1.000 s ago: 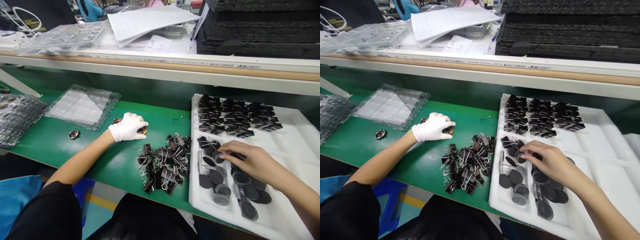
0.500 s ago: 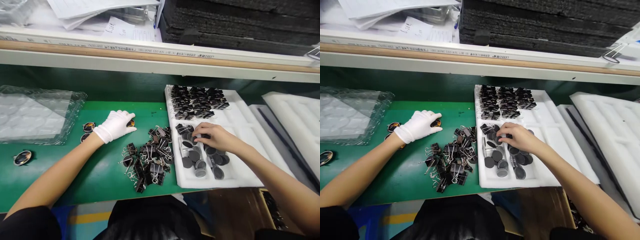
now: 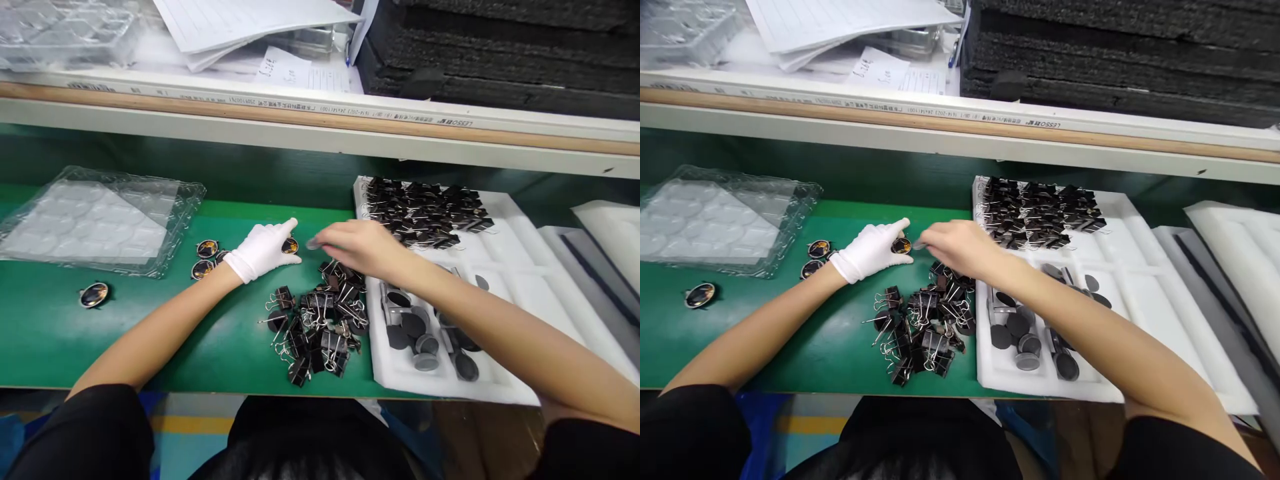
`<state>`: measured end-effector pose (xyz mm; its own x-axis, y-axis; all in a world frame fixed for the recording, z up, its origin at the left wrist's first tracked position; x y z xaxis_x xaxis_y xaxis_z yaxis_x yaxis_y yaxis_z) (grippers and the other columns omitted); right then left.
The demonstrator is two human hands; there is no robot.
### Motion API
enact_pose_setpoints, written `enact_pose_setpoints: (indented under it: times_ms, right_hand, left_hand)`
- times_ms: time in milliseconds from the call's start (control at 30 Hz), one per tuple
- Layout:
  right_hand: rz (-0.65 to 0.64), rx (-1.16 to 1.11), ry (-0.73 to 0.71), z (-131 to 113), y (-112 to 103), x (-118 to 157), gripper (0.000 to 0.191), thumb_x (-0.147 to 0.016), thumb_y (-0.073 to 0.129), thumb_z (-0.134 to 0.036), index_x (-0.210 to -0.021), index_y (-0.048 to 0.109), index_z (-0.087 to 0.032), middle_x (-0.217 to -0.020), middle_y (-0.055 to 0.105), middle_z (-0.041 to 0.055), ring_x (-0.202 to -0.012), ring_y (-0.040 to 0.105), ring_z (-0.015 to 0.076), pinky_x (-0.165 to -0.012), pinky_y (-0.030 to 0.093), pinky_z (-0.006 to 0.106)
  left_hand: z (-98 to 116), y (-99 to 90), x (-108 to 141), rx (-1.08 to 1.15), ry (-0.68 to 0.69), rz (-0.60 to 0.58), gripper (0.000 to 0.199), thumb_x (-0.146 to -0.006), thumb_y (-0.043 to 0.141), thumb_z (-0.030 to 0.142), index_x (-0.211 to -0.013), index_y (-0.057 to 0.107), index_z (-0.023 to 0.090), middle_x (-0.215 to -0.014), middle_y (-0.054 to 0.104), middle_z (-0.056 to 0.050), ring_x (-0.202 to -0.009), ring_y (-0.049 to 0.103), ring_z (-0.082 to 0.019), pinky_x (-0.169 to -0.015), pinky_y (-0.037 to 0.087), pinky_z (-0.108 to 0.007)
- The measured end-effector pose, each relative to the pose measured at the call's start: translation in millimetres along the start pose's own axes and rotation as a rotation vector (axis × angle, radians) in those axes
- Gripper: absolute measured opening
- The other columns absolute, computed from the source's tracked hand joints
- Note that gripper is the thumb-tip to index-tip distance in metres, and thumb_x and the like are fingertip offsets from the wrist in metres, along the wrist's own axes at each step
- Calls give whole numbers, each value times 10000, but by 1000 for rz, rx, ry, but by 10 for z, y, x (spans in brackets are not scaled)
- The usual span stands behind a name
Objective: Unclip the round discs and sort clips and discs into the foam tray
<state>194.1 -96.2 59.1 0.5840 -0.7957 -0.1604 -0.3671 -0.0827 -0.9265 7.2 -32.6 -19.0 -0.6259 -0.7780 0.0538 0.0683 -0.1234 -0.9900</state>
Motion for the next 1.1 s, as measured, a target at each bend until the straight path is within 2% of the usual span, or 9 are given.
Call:
enact_pose_setpoints:
  times_ms: [167, 267, 367, 500, 567, 667, 833, 967, 1100]
  right_hand:
    - [-216, 204, -111, 25, 667, -658, 257, -965, 560, -77, -891, 778, -191, -1001, 805, 83, -846, 700, 217, -688, 412, 323]
    - [-263, 157, -200, 106, 715, -675, 313, -905, 543, 1, -892, 783, -201, -1040, 804, 78, -1020, 710, 242, -793, 445, 337]
    - [-281, 89, -251, 144, 579, -569, 397, -889, 514, 25, -1028, 798, -215, -1152, 800, 77, -1228, 663, 264, -917, 474, 372]
    - [-286, 108, 21, 209, 274, -332, 322, -994, 571, -195, -1257, 756, -193, -1275, 752, 129, -1091, 711, 274, -852, 515, 380]
    - [-383, 194, 193, 235, 200, -179, 282, -965, 680, -372, -1143, 789, -182, -1138, 769, 141, -973, 722, 292, -790, 509, 382]
    - [-503, 209, 317, 258, 220, -61, 162, -920, 721, -343, -856, 784, -209, -907, 774, 95, -890, 723, 279, -780, 491, 370]
    - [-302, -19, 596, 557, 291, -309, 82, -875, 716, -246, -802, 743, -222, -860, 772, 66, -804, 697, 235, -720, 478, 336]
    - [-247, -136, 797, 795, 289, -530, 130, -830, 774, -238, -723, 715, -192, -849, 743, 74, -803, 655, 214, -691, 481, 315]
    - [-371, -136, 811, 837, 294, -606, 308, -870, 809, -448, -731, 728, -186, -803, 703, 72, -794, 645, 229, -732, 505, 342]
  left_hand:
    - [-55, 31, 21, 106, -30, 15, 863, -904, 807, 480, -1601, 410, 163, -1296, 777, -165, -1211, 742, -354, -931, 520, -393]
    - [-58, 20, 18, 160, -4, 11, 821, -902, 809, 455, -1572, 434, 163, -1365, 751, -159, -1220, 738, -339, -932, 523, -387]
    - [-48, 10, 3, 141, 26, 16, 642, -922, 779, 479, -1444, 551, 182, -1286, 778, -134, -1173, 746, -337, -893, 516, -386]
    - [-69, 19, -14, 119, 33, 42, 426, -936, 760, 499, -1218, 662, 195, -1171, 795, -91, -1089, 752, -315, -882, 500, -387]
    - [-75, 25, -15, 116, 51, 36, 362, -938, 755, 498, -1126, 682, 197, -1174, 782, -86, -1082, 744, -304, -878, 498, -384]
    - [-66, -6, -4, 117, 55, 53, 382, -913, 771, 519, -1106, 692, 200, -1325, 718, -114, -1140, 723, -308, -898, 507, -386]
    - [-62, -86, 9, 53, -177, 143, 881, -784, 793, 729, -1409, 587, 143, -1336, 688, -200, -1153, 704, -392, -912, 522, -454]
    - [-23, -79, -4, 22, -140, 91, 613, -907, 699, 548, -1397, 615, 189, -1250, 757, -143, -1148, 703, -365, -929, 508, -448]
    - [-78, -78, -4, -5, -115, 74, 701, -880, 704, 579, -1460, 593, 201, -1341, 718, -156, -1174, 668, -377, -936, 505, -461]
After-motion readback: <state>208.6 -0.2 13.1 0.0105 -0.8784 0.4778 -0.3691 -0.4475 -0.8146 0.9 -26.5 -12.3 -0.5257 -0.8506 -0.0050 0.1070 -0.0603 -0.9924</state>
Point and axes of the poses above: each hand's wrist, its own x-axis away from the middle knuckle, its own y-axis out of the palm, z = x × y, the point moved 5 cm from there along -x, towards the middle knuckle
